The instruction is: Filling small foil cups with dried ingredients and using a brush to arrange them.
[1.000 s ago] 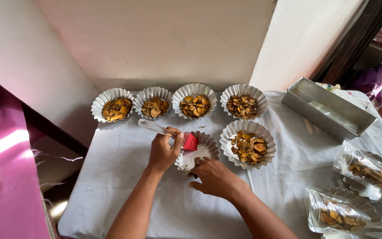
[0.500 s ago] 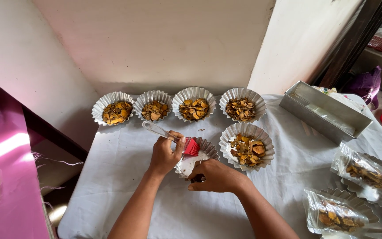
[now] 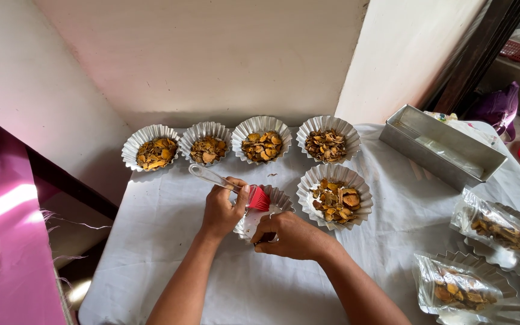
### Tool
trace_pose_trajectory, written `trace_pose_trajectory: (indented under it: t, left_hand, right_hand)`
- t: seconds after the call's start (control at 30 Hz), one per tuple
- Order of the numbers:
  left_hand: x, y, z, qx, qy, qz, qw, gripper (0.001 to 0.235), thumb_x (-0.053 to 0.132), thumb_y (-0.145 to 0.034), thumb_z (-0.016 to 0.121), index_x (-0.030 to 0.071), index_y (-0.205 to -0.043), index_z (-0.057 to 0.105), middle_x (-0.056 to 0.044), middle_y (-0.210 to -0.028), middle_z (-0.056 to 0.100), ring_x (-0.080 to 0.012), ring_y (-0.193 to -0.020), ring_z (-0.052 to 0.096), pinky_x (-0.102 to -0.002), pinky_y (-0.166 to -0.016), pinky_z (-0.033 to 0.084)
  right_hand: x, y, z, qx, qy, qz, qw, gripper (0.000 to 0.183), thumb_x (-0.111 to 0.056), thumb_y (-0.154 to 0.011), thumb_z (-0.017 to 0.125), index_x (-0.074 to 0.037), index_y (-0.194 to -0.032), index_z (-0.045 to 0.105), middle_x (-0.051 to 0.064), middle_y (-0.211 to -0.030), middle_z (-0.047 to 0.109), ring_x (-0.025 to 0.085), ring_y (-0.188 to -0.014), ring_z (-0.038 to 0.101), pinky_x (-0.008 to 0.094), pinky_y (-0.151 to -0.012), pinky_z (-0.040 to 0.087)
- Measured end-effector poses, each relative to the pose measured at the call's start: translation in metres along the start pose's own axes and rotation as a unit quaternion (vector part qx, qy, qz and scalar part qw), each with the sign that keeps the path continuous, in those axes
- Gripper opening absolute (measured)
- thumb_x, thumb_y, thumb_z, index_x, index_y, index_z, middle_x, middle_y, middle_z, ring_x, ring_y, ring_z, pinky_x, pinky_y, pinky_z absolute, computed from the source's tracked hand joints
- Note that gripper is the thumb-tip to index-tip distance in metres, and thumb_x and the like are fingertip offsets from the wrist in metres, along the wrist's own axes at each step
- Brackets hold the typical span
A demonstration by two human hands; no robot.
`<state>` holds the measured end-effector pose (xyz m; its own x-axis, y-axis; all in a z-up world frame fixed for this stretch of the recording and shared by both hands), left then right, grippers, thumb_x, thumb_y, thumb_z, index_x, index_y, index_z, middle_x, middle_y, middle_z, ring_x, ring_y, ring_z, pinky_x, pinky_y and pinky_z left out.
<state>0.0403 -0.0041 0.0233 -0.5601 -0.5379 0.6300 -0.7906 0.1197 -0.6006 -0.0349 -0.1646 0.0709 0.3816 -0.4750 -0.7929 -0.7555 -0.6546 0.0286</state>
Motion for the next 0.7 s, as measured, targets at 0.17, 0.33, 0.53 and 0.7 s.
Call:
trace_pose_trajectory:
  t: [0.17,0.33,0.53,0.7]
  left_hand:
    - [-0.002,0.001,0.001,0.006,0.0,0.012,1.0,0.014,0.027,-0.099,0.066,0.017,-0.091,0.07,-0.005,-0.076,0.071,-0.0285,-0.08,0.071,-0.04,-0.082,0.055]
    - [0.003,0.001,-0.001,0.008,0.005,0.022,1.0,0.014,0.026,-0.099,0.066,0.016,-0.091,0.07,-0.005,-0.074,0.071,-0.0286,-0.079,0.07,-0.04,-0.083,0.055]
    - [0.007,0.0,-0.003,0.014,-0.009,0.038,0.999,0.013,0.027,-0.099,0.067,0.017,-0.091,0.07,-0.004,-0.073,0.071,-0.0268,-0.076,0.071,-0.039,-0.085,0.055]
    - [0.009,0.0,-0.006,0.022,0.0,0.065,0.998,0.014,0.025,-0.1,0.066,0.016,-0.089,0.07,-0.004,-0.071,0.07,-0.0236,-0.073,0.069,-0.036,-0.08,0.055]
  right_hand:
    - [-0.005,-0.001,0.003,0.01,0.025,0.004,1.0,0.012,-0.008,-0.088,0.078,-0.002,-0.098,0.078,0.019,-0.088,0.074,0.034,-0.081,0.076,0.04,-0.077,0.064]
    - [0.0,-0.001,0.003,0.014,0.0,0.002,1.0,0.011,-0.009,-0.086,0.079,-0.003,-0.095,0.077,0.018,-0.086,0.075,0.034,-0.08,0.076,0.043,-0.074,0.063]
    - [0.011,-0.004,0.005,-0.012,-0.032,-0.003,0.999,0.01,-0.005,-0.086,0.079,-0.004,-0.095,0.078,0.018,-0.086,0.075,0.031,-0.078,0.076,0.04,-0.076,0.063]
    - [0.023,-0.006,0.004,-0.005,-0.111,-0.005,0.994,0.009,-0.004,-0.084,0.081,-0.005,-0.092,0.078,0.015,-0.085,0.077,0.027,-0.078,0.076,0.041,-0.076,0.063]
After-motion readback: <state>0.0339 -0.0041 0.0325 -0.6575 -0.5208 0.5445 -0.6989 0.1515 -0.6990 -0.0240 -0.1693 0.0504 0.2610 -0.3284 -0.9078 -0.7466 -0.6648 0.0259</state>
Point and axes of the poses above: each hand's wrist, its own y-axis away from the middle knuckle, its own z-axis out of the palm, x = y × z, the point moved 5 cm from there along -y, towards the middle knuckle
